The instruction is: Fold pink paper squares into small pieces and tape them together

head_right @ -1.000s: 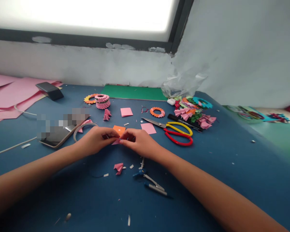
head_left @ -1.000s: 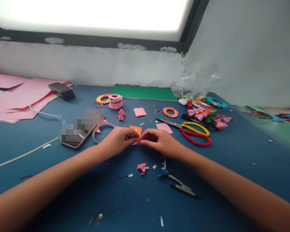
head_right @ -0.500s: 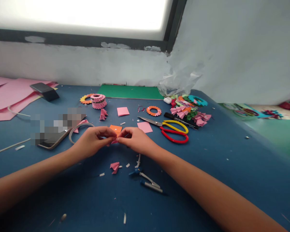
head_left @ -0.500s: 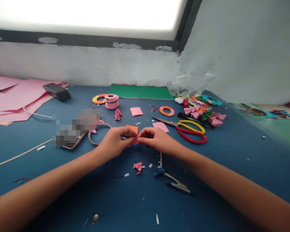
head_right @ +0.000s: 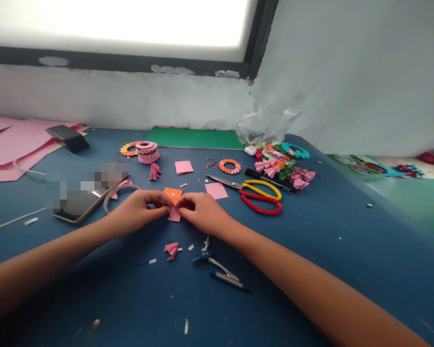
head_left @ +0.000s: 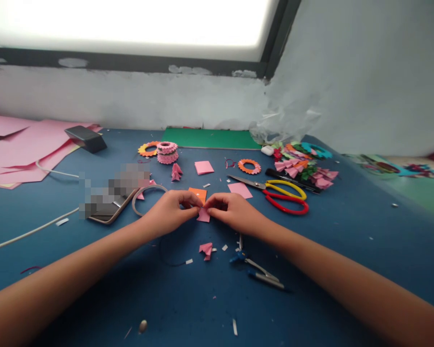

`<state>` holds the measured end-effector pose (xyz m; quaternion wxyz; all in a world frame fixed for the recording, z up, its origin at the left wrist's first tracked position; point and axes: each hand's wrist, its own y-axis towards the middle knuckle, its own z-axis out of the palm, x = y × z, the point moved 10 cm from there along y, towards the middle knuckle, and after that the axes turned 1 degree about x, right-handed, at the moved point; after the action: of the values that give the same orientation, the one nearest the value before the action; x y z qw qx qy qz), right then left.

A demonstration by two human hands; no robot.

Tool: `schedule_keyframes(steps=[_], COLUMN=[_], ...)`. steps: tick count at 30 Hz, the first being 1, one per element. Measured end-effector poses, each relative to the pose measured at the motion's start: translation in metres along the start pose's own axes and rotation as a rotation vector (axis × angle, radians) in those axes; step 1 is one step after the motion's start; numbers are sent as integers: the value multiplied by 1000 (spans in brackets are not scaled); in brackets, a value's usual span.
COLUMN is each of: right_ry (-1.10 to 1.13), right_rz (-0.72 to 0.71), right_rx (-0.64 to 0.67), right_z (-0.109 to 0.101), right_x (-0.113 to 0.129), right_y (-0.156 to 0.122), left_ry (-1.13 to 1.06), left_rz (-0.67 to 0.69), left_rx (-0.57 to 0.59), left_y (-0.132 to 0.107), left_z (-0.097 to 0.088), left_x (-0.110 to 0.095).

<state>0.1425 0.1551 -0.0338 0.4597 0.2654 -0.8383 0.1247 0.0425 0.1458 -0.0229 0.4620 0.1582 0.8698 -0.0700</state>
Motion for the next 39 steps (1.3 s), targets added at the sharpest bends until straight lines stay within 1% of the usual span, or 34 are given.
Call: schedule_keyframes(steps=[3, 5, 9, 12, 15, 20, 26, 29, 33, 36, 39], right_ry=[-77, -108, -153, -198, -241, -297, -342, -364, -407, -453, -509], right_rz=[-58, -94, -160, -213, -259, -281, -292, -312, -377, -455, -529], right_rx=[-38, -57, -63, -54, -44, -82, -113, -100, -61, -8, 29], right_z=[-2, -2, -2, -1, -1, -2, -1, 1, 7, 13, 17], right_x=[6, 9, 13, 16, 20, 22, 25, 27, 33, 37, 39], right_y=[-1, -1, -2, -3, -5, -5, -6, -6, -8, -12, -16], left_ry=[12, 25, 106, 194, 285, 414, 471, 464, 446, 467, 504], left_rz=[-1, -3, 24, 68, 98, 116, 99, 53, 22, 53, 128], left_rx=[45, 51, 12, -28, -36, -20, -15, -10, 41, 75, 119], left_y=[1, 1, 0, -4, -7, -7, -8, -7, -4, -3, -3], left_z=[2, 3, 1, -1, 0, 2, 4, 4, 4, 3, 5], left_x=[0, 1, 0, -6, -10, -13, -15, -10, -6, -8, -14])
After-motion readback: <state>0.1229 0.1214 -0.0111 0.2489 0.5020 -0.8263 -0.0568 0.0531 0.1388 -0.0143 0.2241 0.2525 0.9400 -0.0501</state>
